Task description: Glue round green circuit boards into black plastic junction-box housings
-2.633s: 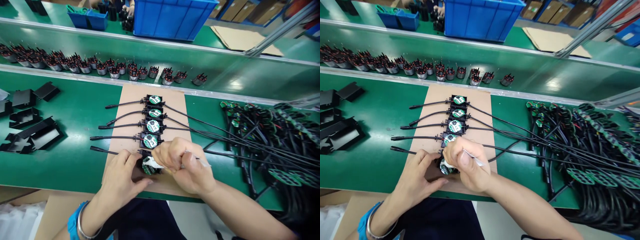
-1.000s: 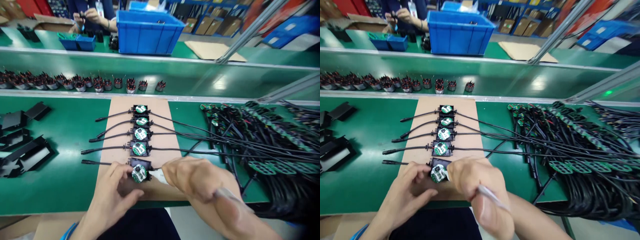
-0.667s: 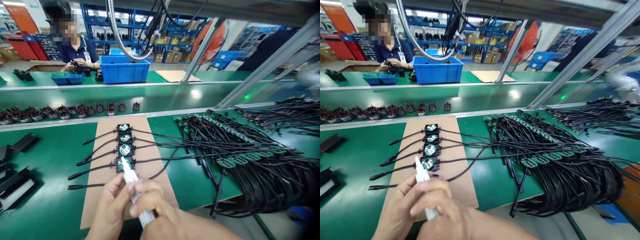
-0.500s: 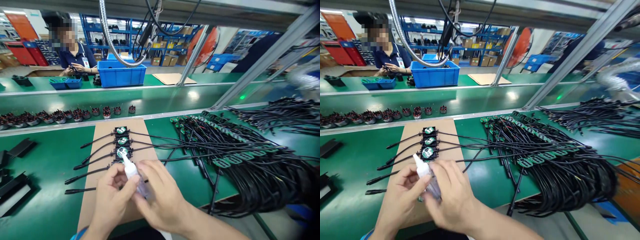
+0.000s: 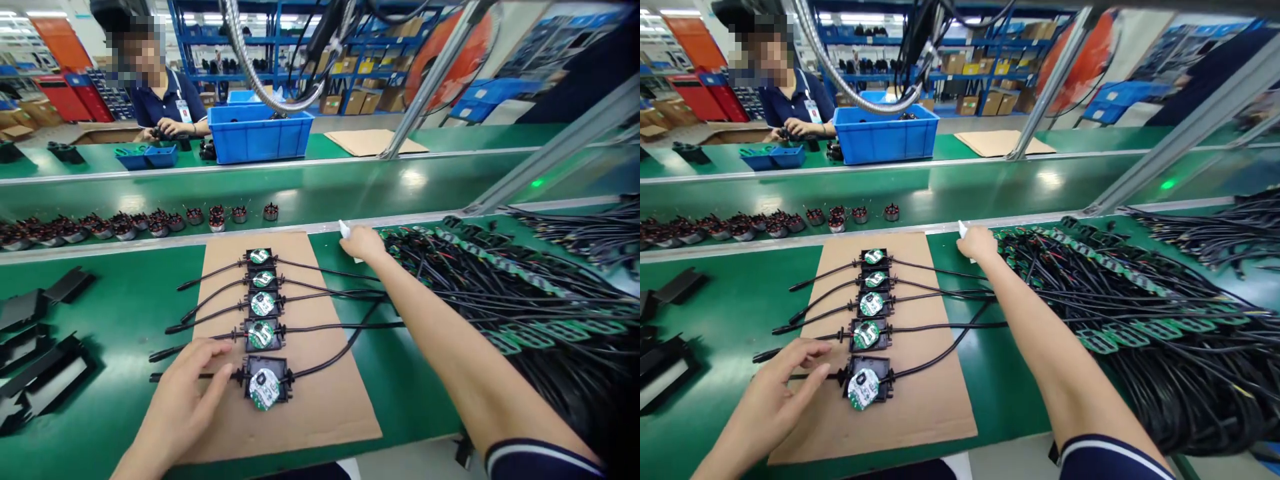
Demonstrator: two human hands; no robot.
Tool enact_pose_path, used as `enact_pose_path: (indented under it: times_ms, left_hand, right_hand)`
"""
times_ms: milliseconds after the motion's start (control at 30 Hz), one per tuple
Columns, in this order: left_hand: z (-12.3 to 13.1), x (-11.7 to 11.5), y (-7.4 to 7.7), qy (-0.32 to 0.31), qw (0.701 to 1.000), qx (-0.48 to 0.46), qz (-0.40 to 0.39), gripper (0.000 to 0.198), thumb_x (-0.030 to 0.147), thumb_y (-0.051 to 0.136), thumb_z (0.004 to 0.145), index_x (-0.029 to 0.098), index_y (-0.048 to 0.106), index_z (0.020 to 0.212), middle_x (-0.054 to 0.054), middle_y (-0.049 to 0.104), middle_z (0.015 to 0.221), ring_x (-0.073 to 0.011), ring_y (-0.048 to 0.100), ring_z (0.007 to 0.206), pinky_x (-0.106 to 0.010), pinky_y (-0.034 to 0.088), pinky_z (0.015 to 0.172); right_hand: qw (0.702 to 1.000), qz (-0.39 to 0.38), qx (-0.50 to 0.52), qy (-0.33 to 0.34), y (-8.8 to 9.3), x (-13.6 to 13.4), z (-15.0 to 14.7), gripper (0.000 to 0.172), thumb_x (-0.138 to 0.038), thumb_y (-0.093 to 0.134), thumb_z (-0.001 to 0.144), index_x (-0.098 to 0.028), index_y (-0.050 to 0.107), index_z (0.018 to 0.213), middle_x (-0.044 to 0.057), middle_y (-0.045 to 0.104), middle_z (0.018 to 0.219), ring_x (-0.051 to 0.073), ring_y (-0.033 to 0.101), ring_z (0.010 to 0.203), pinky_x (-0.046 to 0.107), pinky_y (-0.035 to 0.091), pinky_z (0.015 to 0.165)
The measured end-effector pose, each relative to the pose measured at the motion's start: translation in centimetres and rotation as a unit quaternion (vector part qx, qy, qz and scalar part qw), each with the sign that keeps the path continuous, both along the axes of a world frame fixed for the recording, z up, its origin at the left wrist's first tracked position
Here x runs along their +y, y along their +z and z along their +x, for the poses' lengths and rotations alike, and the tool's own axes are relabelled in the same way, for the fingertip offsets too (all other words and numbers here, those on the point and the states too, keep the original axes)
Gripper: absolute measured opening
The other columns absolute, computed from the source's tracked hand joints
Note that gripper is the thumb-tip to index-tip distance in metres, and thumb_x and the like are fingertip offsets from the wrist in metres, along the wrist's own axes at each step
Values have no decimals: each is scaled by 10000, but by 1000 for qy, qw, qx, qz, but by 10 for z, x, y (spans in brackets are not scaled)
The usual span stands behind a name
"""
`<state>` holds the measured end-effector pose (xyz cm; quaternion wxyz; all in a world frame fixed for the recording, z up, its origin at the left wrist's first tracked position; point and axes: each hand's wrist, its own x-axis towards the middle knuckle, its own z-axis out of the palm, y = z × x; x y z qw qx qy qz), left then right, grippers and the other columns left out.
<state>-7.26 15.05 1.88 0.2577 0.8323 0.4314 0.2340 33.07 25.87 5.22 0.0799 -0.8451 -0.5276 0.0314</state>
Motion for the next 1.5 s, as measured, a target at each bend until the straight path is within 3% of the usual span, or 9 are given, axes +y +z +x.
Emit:
enact_pose_path:
  times_ms: [133, 200, 300, 500, 633, 967, 1267, 1400, 1500]
  left_hand:
    - [1, -1, -1, -89, 994, 60, -14, 305, 125, 527, 818, 219, 553, 1107, -83, 606, 1105, -243, 573, 1042, -431, 507, 887]
    - [4, -1, -3, -96, 992, 75, -31, 299, 86, 541, 782, 210, 556, 1053, -78, 598, 1070, -242, 565, 1007, -422, 504, 855]
    - [6, 2, -11, -89, 992, 84, -25, 185, 86, 541, 807, 205, 573, 945, -59, 612, 981, -224, 573, 920, -380, 504, 787]
    - [3, 0, -8, -93, 994, 25, 51, 67, 185, 525, 912, 187, 592, 917, -30, 633, 837, -166, 608, 759, -274, 501, 660]
    - [5, -9, 7, -69, 997, 4, 47, 72, 178, 530, 922, 184, 597, 949, -15, 618, 815, -123, 608, 700, -216, 483, 602]
    - [15, -15, 2, -59, 997, 40, 33, 75, 195, 512, 932, 196, 586, 921, -9, 612, 789, -147, 601, 670, -253, 471, 567]
    - [18, -10, -11, -51, 998, 38, 27, 107, 235, 502, 945, 202, 602, 926, -12, 629, 812, -163, 618, 684, -280, 501, 591]
    - [15, -6, -9, -44, 999, 20, -11, 82, 217, 541, 922, 210, 623, 930, 0, 651, 833, -144, 635, 710, -256, 510, 619]
    - [13, -2, -5, -43, 998, 11, -46, 81, 201, 564, 904, 223, 636, 933, 15, 664, 842, -129, 647, 733, -232, 512, 634]
  right_hand:
    - [995, 61, -12, 78, -1, -44, -27, 299, -298, 550, 869, -34, 586, 1006, 236, 570, 1097, 298, 508, 1097, 408, 397, 883]
    - [978, 92, 20, 185, -4, -82, -53, 192, -245, 547, 857, -122, 601, 993, 154, 608, 1055, 252, 523, 1059, 379, 411, 896]
    - [861, 76, 175, 471, -18, -139, -97, 128, -142, 496, 845, -181, 601, 907, 79, 630, 900, 199, 557, 879, 359, 472, 786]
    - [863, 189, 177, 434, -61, -180, -135, 162, -56, 464, 858, -171, 541, 942, 70, 623, 851, 183, 563, 788, 332, 485, 670]
    - [839, 255, 89, 473, -48, -186, -128, 261, -26, 458, 826, -133, 546, 1048, 81, 634, 826, 182, 585, 743, 296, 473, 588]
    - [853, 19, 91, 513, -24, -189, -146, 199, -85, 381, 842, -187, 516, 738, 40, 546, 670, 176, 504, 557, 321, 303, 485]
    - [873, -4, 73, 481, -23, -176, -159, 165, -53, 434, 757, -207, 478, 715, 9, 521, 616, 174, 407, 479, 310, 159, 473]
    - [880, -44, 78, 466, -22, -172, -162, 96, -145, 454, 799, -208, 524, 820, 9, 552, 677, 182, 454, 479, 311, 149, 477]
    - [884, -33, 48, 464, -26, -170, -167, 297, -223, 470, 829, -167, 553, 1108, 24, 602, 759, 187, 514, 497, 313, 178, 472]
